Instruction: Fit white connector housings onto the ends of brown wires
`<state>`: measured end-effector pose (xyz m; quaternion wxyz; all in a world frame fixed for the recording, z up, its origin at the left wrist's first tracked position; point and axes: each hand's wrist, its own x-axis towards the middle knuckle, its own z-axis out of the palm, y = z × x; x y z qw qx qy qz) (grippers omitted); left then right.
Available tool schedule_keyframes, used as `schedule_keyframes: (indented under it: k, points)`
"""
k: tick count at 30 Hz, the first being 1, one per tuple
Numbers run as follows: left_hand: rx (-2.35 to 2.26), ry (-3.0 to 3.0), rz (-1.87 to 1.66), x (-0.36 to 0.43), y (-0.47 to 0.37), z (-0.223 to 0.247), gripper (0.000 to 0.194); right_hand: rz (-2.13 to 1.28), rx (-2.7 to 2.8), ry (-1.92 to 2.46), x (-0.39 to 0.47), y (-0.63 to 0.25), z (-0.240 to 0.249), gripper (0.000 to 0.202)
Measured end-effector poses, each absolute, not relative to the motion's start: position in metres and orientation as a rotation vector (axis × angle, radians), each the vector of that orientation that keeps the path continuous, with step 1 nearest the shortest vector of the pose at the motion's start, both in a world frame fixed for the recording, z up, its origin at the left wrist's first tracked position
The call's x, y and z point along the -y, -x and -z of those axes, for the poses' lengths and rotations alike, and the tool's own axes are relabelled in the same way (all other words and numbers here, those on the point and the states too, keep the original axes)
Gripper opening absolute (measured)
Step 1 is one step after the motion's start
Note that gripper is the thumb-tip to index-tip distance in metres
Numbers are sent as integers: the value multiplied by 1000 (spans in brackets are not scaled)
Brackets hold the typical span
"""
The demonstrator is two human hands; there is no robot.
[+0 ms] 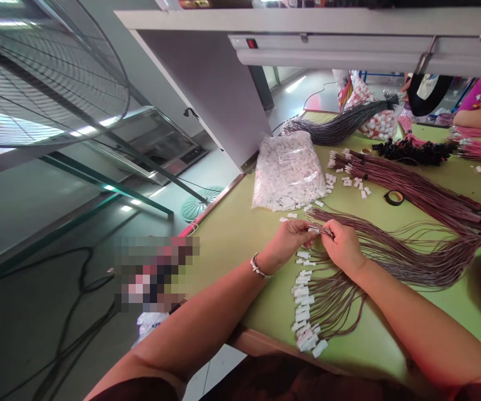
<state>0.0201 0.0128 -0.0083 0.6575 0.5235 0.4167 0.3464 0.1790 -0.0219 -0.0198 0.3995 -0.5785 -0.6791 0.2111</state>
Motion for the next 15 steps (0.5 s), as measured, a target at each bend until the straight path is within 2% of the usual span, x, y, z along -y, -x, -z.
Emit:
schedule_keyframes:
  k: [15]
  points:
    - [-885,-1190,-829,-21,-12,9,26,-820,1443,1433,21,-178,6,21]
